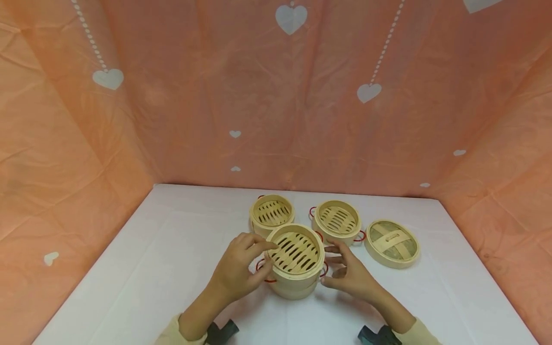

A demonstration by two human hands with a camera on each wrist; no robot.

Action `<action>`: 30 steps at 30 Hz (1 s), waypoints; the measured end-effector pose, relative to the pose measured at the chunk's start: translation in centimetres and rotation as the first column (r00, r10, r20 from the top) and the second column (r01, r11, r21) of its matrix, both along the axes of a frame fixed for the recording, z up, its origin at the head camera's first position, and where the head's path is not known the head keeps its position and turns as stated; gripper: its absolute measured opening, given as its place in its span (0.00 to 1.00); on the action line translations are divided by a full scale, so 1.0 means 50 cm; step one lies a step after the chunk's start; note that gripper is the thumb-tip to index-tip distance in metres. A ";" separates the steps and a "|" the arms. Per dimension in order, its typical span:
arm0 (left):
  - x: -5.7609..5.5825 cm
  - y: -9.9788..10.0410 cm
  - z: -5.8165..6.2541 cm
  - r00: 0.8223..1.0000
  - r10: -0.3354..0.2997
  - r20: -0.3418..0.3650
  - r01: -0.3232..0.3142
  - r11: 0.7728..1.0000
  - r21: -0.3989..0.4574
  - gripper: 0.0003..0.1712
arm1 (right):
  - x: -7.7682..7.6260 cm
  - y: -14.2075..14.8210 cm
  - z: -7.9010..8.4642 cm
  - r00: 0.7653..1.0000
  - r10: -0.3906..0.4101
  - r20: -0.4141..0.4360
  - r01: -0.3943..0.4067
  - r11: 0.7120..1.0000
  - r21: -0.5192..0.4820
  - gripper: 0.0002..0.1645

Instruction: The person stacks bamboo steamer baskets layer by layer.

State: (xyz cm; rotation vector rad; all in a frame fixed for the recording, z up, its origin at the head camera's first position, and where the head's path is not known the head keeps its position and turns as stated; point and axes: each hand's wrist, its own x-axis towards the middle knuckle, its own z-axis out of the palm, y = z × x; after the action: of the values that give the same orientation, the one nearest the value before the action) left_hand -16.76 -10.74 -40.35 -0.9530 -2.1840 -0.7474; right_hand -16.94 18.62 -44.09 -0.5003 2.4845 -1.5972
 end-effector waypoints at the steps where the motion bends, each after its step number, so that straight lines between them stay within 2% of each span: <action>1: -0.003 -0.004 0.002 1.000 0.014 0.016 -0.014 1.000 0.018 0.16 | 0.001 0.000 0.004 1.000 -0.018 -0.016 0.019 1.000 0.006 0.54; 3: -0.011 -0.011 0.006 0.998 0.032 0.053 -0.034 0.998 0.051 0.16 | 0.001 -0.002 0.012 0.998 -0.045 -0.048 0.046 0.999 0.013 0.54; 8: -0.033 -0.030 0.012 0.987 0.072 0.141 -0.085 0.992 0.089 0.18 | -0.001 -0.005 0.030 0.984 -0.055 -0.172 0.063 0.997 0.041 0.54; 12: -0.050 -0.042 0.005 0.982 0.105 0.159 -0.120 0.989 0.091 0.19 | 0.001 -0.013 0.041 0.964 -0.050 -0.263 0.069 0.996 0.063 0.55; 17: -0.070 -0.046 0.004 0.983 0.129 0.134 -0.140 0.987 0.076 0.20 | 0.000 -0.026 0.049 0.953 -0.028 -0.303 0.046 0.997 0.054 0.55; 21: -0.090 -0.047 0.003 0.983 0.150 0.109 -0.154 0.988 0.024 0.20 | 0.001 -0.033 0.050 0.952 -0.005 -0.306 0.018 0.999 0.040 0.55; 26: -0.120 -0.050 -0.009 0.980 0.189 0.069 -0.183 0.980 -0.082 0.21 | 0.003 -0.040 0.049 0.952 0.015 -0.307 -0.011 1.000 0.015 0.55; 30: -0.140 -0.050 -0.023 0.982 0.182 0.045 -0.177 0.979 -0.103 0.20 | 0.004 -0.043 0.049 0.956 0.024 -0.292 -0.023 1.000 0.005 0.55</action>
State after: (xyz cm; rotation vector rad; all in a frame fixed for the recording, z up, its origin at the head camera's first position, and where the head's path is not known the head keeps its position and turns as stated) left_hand -23.76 -13.25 -41.50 -0.7777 -2.3363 -0.5913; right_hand -16.72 16.49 -41.65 -0.8177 2.6739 -1.6148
